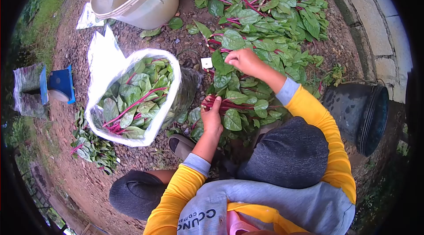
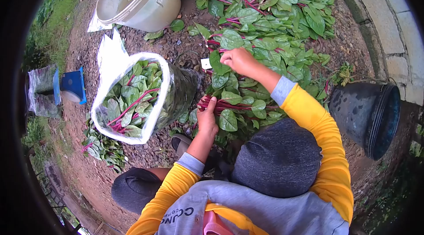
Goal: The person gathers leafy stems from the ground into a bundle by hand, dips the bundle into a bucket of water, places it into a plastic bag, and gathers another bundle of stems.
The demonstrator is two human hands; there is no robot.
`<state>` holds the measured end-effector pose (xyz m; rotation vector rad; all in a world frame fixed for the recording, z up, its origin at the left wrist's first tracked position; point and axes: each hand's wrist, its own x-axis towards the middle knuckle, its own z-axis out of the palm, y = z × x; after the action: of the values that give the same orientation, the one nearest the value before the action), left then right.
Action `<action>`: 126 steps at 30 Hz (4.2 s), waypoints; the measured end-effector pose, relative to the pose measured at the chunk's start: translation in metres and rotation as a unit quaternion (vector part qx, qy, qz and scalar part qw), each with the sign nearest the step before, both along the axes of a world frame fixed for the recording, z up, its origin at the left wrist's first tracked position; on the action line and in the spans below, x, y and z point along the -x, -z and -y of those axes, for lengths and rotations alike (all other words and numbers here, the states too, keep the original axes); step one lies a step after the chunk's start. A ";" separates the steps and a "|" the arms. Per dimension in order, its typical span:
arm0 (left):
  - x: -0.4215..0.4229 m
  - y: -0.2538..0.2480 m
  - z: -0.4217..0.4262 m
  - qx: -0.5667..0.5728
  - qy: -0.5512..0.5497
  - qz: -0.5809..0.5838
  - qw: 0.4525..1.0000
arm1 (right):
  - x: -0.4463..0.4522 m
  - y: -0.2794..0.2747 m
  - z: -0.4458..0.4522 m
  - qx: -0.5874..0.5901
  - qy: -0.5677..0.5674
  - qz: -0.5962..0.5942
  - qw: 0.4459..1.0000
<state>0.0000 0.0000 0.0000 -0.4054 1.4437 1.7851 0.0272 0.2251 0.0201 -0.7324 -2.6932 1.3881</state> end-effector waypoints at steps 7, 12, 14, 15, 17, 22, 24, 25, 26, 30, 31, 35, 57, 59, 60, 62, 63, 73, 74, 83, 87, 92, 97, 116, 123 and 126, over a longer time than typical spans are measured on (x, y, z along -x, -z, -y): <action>0.006 0.003 0.001 0.013 0.009 0.005 1.000 | 0.022 0.060 -0.041 -0.281 -0.052 0.049 0.957; 0.007 0.005 0.002 0.010 0.007 0.010 1.000 | 0.026 0.059 -0.053 -0.363 -0.036 0.070 0.928; 0.006 0.004 0.001 0.005 0.007 0.014 1.000 | 0.021 0.051 -0.057 -0.358 -0.055 0.088 0.928; 0.007 0.003 0.001 0.003 0.005 0.016 1.000 | 0.020 0.051 -0.058 -0.360 -0.068 0.080 0.927; 0.007 0.002 0.003 0.008 0.008 0.020 1.000 | 0.019 0.053 -0.056 -0.362 -0.095 0.065 0.925; 0.005 0.005 0.002 -0.001 -0.004 0.007 1.000 | 0.014 0.039 -0.050 -0.393 -0.076 0.175 0.900; 0.005 0.004 0.003 0.009 -0.001 0.006 1.000 | 0.010 0.038 -0.053 -0.406 -0.059 0.207 0.888; 0.006 0.003 0.002 0.014 0.002 0.006 1.000 | 0.009 0.041 -0.055 -0.414 -0.048 0.208 0.885; 0.006 0.004 0.002 0.013 0.002 0.008 1.000 | 0.007 0.044 -0.056 -0.421 -0.038 0.208 0.882; 0.007 0.004 0.002 0.014 0.011 0.011 1.000 | 0.017 0.042 -0.049 -0.407 -0.053 0.153 0.899; 0.007 0.003 0.001 0.015 0.014 0.011 1.000 | 0.019 0.047 -0.047 -0.392 -0.065 0.129 0.909; 0.007 0.006 0.002 0.017 0.014 0.014 1.000 | 0.022 0.065 -0.045 -0.359 -0.069 0.107 0.925; 0.004 0.006 0.000 0.009 0.005 0.010 1.000 | -0.010 -0.040 -0.071 0.008 0.034 0.055 0.998; 0.004 0.002 -0.002 0.013 0.002 0.014 1.000 | -0.018 -0.058 -0.059 0.007 0.040 0.031 0.999; 0.004 0.000 -0.003 0.013 0.000 0.014 1.000 | -0.022 -0.063 -0.049 0.004 0.046 0.025 0.999; 0.003 -0.005 -0.005 0.014 -0.007 0.014 1.000 | -0.026 -0.082 -0.018 -0.024 0.040 0.030 0.998; 0.002 -0.007 -0.006 0.013 -0.009 0.009 1.000 | -0.029 -0.079 -0.004 -0.046 0.021 0.032 0.998; -0.002 -0.015 -0.011 0.003 -0.028 -0.001 1.000 | -0.046 -0.033 0.063 -0.107 0.016 -0.027 0.994; -0.002 -0.019 -0.012 0.014 -0.031 0.000 0.999 | -0.047 -0.034 0.052 -0.097 0.050 -0.046 0.993; -0.002 0.000 -0.012 0.032 -0.047 -0.005 0.998 | -0.044 -0.118 0.058 -0.010 0.015 -0.046 0.999; -0.005 -0.006 -0.014 -0.006 -0.054 -0.004 0.999 | -0.049 -0.039 0.076 -0.046 0.008 -0.047 0.998; -0.003 -0.007 -0.010 0.003 -0.053 0.002 0.999 | -0.054 -0.002 0.090 0.013 0.042 -0.029 0.999; -0.001 0.000 -0.010 0.011 -0.050 0.021 0.998 | -0.059 0.003 0.089 0.025 -0.012 -0.039 0.999; 0.009 0.001 -0.007 -0.026 -0.025 0.034 0.999 | -0.058 0.013 0.050 0.214 0.098 -0.004 0.972; 0.004 -0.008 -0.011 -0.026 -0.027 0.018 0.999 | -0.038 0.039 0.083 0.255 0.115 -0.040 0.959; 0.003 -0.009 -0.010 -0.017 -0.028 0.011 0.999 | -0.041 0.034 0.088 0.159 0.044 -0.066 0.984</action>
<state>-0.0032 0.0100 0.0094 -0.4501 1.3985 1.8415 0.0680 0.1367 -0.0138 -0.7363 -2.3366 1.7962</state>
